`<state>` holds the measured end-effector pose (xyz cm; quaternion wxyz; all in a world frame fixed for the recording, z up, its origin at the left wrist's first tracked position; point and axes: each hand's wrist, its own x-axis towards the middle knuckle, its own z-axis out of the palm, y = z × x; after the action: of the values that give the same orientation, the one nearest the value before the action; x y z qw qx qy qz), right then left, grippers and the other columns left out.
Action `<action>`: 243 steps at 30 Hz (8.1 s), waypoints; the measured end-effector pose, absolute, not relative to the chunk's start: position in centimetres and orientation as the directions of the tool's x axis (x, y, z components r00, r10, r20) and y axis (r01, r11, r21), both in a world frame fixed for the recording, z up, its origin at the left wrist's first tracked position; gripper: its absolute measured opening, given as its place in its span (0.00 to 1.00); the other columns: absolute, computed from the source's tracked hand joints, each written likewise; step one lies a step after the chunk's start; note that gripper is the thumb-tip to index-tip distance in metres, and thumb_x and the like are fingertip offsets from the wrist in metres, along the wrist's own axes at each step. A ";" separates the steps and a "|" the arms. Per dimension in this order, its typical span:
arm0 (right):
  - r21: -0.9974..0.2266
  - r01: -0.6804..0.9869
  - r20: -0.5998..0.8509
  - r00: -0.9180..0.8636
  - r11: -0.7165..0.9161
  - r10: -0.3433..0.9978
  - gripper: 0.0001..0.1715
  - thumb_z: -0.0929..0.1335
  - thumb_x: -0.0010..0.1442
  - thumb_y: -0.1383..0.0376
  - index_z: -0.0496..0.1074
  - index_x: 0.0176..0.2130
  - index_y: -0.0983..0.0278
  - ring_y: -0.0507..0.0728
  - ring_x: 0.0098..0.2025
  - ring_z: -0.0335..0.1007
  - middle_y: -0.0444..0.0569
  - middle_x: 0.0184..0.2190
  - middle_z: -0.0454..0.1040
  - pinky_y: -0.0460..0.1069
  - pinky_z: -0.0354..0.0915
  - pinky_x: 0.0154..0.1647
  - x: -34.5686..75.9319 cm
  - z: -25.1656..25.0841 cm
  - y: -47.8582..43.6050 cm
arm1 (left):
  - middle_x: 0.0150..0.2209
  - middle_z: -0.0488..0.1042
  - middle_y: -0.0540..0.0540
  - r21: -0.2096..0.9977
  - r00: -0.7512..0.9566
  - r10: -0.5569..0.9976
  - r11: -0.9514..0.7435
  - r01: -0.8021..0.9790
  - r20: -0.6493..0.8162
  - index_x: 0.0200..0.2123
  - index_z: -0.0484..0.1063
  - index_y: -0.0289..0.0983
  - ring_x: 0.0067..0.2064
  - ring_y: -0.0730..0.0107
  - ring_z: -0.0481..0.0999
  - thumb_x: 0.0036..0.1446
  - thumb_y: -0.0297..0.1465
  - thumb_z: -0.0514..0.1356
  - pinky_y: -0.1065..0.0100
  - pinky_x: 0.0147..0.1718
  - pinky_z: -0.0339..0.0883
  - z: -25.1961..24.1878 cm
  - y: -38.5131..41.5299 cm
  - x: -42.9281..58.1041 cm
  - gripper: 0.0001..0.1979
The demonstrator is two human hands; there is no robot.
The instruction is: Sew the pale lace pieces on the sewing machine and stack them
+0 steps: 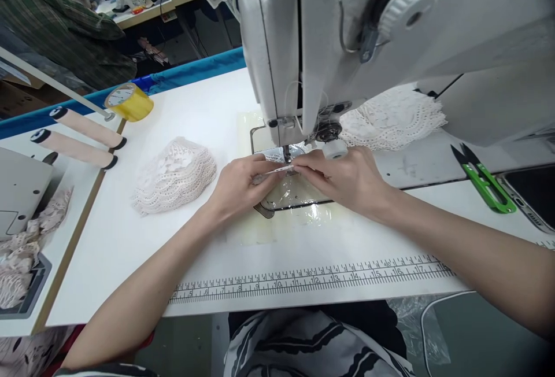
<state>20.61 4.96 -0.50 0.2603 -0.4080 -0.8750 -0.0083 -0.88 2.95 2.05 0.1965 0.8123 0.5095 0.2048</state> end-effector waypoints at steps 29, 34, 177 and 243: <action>0.121 0.565 0.534 -0.730 0.816 0.426 0.15 0.62 0.58 0.78 0.66 0.23 0.65 0.50 0.24 0.59 0.40 0.19 0.66 0.51 0.44 0.25 20.6 0.3 3.8 | 0.48 0.79 0.46 -0.170 0.647 0.626 -0.649 0.742 0.435 0.47 0.75 0.39 0.56 0.58 0.73 0.65 0.30 0.56 0.57 0.49 0.59 0.4 0.1 -0.1 0.10; 0.129 0.582 0.526 -0.726 0.803 0.442 0.14 0.63 0.58 0.79 0.70 0.26 0.65 0.51 0.31 0.65 0.43 0.25 0.73 0.50 0.47 0.25 20.5 0.0 4.2 | 0.48 0.79 0.48 -0.151 0.625 0.637 -0.636 0.757 0.452 0.47 0.75 0.41 0.57 0.60 0.73 0.65 0.29 0.56 0.56 0.51 0.57 0.4 0.9 -0.3 0.11; 0.124 0.695 0.368 -0.695 0.708 0.618 0.21 0.60 0.62 0.67 0.74 0.49 0.69 0.63 0.49 0.67 0.54 0.47 0.78 0.59 0.53 0.56 20.5 -0.3 4.7 | 0.52 0.76 0.40 -0.248 0.722 0.595 -0.684 0.686 0.355 0.54 0.71 0.35 0.59 0.54 0.69 0.60 0.23 0.55 0.53 0.53 0.58 0.2 0.2 -0.5 0.19; 0.036 0.552 0.514 -0.725 0.833 0.459 0.17 0.62 0.57 0.77 0.77 0.35 0.64 0.55 0.39 0.72 0.46 0.34 0.79 0.50 0.59 0.35 21.0 0.7 4.4 | 0.48 0.78 0.48 -0.162 0.647 0.614 -0.656 0.737 0.452 0.47 0.74 0.39 0.51 0.63 0.73 0.59 0.20 0.54 0.53 0.57 0.58 -0.2 0.6 -0.7 0.16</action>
<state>20.98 4.36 0.68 0.2502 -0.2735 -0.9240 -0.0936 -0.72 0.58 -0.15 -0.1682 0.8916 0.3789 0.1822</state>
